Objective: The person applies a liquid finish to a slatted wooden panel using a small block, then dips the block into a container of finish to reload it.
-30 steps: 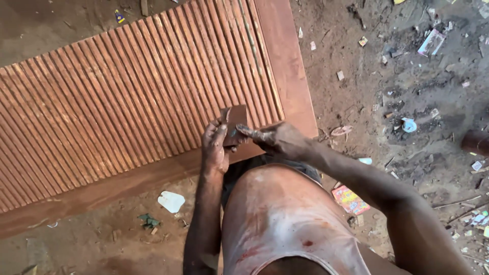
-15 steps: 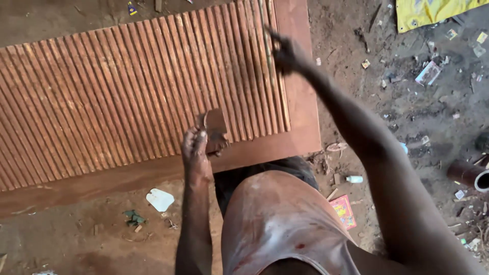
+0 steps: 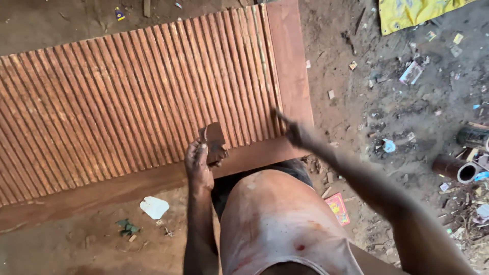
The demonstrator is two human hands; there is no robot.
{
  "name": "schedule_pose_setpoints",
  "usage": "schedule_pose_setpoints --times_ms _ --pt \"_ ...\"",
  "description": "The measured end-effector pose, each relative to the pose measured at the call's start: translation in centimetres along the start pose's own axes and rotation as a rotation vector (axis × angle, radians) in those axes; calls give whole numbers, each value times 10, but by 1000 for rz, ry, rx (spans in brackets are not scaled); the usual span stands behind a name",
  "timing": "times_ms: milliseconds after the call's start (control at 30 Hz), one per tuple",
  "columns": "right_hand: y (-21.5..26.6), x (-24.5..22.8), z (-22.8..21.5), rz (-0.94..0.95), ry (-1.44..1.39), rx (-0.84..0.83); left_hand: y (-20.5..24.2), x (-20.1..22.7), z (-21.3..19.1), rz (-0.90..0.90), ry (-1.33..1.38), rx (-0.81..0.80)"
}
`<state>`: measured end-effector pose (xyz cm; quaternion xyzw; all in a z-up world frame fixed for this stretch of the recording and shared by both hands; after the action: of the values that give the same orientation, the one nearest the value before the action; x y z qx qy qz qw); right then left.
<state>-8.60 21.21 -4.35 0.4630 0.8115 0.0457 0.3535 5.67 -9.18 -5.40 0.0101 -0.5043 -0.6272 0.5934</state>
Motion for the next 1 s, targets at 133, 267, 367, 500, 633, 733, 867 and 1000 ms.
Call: schedule_pose_setpoints --times_ms 133,267,367,500,633,733,867,1000 --pt "58 -4 20 23 -14 -90 -13 7 7 57 -11 -76" --pt "10 -2 -24 29 -117 -94 -12 15 21 43 -58 -53" --pt "-100 -6 -73 -31 -155 -41 -3 14 26 23 -98 -44" --pt "-237 -9 -116 9 -302 20 2 -1 6 64 -87 59" --pt "-276 2 -123 5 -262 51 3 -20 -17 129 -46 73" --pt "-276 10 -115 -20 -180 88 7 -31 -26 121 -52 104" --pt "-220 6 -81 -64 -194 0 4 -19 -10 79 -11 86" --pt "-105 -7 -45 48 28 -87 -4 2 17 41 14 55"
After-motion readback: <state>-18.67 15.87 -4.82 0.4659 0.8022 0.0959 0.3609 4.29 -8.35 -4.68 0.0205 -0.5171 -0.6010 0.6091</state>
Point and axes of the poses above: each hand's wrist, its own y-axis away from the middle knuckle, its own z-axis out of the palm, x = y × z, the point moved 6 cm from there along -y, towards the middle knuckle, and after that the axes turned 7 degrees about -z, right-handed, at the moved point
